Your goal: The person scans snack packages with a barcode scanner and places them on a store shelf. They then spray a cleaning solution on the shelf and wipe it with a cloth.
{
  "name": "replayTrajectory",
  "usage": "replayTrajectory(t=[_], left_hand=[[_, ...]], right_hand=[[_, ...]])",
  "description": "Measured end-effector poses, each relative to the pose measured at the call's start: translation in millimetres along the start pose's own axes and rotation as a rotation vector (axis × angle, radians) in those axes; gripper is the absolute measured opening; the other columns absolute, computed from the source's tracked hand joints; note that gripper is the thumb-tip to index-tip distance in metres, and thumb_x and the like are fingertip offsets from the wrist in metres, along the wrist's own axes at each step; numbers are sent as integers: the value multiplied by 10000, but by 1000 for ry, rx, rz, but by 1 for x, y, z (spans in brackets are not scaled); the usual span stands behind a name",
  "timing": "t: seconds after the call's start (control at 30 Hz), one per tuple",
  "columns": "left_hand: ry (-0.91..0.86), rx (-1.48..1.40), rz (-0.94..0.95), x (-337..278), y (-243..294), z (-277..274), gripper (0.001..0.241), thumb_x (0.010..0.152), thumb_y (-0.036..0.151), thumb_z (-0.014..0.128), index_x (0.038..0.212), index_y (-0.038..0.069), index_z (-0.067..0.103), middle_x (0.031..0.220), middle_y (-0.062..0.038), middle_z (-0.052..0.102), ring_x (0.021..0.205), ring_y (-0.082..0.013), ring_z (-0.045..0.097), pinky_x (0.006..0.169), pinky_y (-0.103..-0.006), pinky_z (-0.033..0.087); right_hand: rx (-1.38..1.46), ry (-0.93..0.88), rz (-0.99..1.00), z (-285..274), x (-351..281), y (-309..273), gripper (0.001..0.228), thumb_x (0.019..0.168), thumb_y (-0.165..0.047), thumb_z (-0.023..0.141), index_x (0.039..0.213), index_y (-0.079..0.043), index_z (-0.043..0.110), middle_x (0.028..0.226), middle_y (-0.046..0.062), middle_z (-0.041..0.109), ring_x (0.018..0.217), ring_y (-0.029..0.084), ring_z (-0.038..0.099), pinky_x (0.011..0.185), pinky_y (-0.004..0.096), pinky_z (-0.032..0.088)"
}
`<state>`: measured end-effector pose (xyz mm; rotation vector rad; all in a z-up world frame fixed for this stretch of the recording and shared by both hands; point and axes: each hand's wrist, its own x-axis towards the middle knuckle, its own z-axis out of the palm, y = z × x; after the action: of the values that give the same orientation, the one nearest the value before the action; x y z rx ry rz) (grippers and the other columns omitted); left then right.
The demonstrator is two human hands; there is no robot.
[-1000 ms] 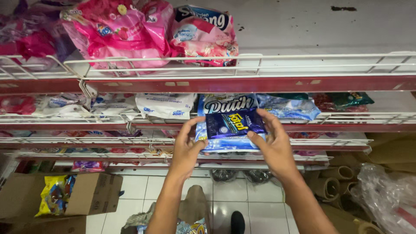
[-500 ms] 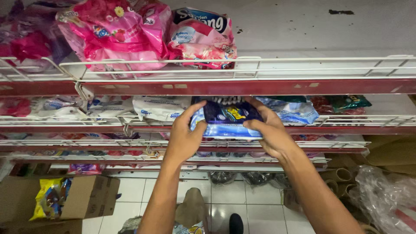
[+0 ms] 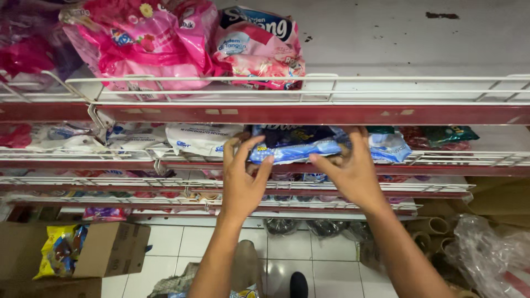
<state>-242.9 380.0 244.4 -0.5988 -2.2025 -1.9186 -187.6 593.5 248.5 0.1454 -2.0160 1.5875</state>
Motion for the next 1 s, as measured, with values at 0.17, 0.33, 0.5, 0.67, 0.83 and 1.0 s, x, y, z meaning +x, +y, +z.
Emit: replayTrajectory(t=[0.17,0.33,0.5,0.67,0.83,1.0], left_hand=[[8,210,349,-5,-17,0,239,934,104,765,1162,68,706,1338,-162,588,1100,-281,691,898,-384,578],[76,330,350,7,-27,12,175,994,99,712,1165,63,697,1363,-175,597,1062,-310,725,872,-364,584],[120,636,498,-10,-23,15,274,932,97,722,1193,15,701,1313,-170,609,1154,-365,656,953,-436,557],[78,711,487,-6,-21,16,310,961,99,667,1256,5,677,1370,-157,612,1221,-398,620,977,-445,544],[-17,690,455,-9,-10,11,417,924,125,652,1310,-33,627,1439,-232,564,1273,-460,557,994,-489,516],[22,393,383,-72,-22,-19,396,944,82,674,1334,20,645,1439,-193,589,1347,-406,579,1119,-475,501]], right_hand=[[-500,14,-29,6,-24,4,297,886,-78,773,1178,-53,726,1332,136,651,1111,327,723,890,407,599],[-745,121,-282,24,-13,17,286,860,-77,754,1144,-107,738,1259,99,683,1094,321,653,931,447,519],[-1040,123,-317,23,-17,19,267,859,-128,770,1121,-176,772,1180,0,710,1018,200,612,1028,480,297],[-1057,125,-363,24,-16,25,257,924,-125,755,1177,-167,756,1274,-11,711,1049,183,617,1124,533,253],[-951,161,-339,39,-24,12,288,904,-126,735,1191,-105,718,1311,159,680,1201,322,584,1127,537,237],[-273,-4,-145,77,-74,15,225,999,-89,666,1213,-22,660,1235,143,694,1160,234,672,1030,376,523]])
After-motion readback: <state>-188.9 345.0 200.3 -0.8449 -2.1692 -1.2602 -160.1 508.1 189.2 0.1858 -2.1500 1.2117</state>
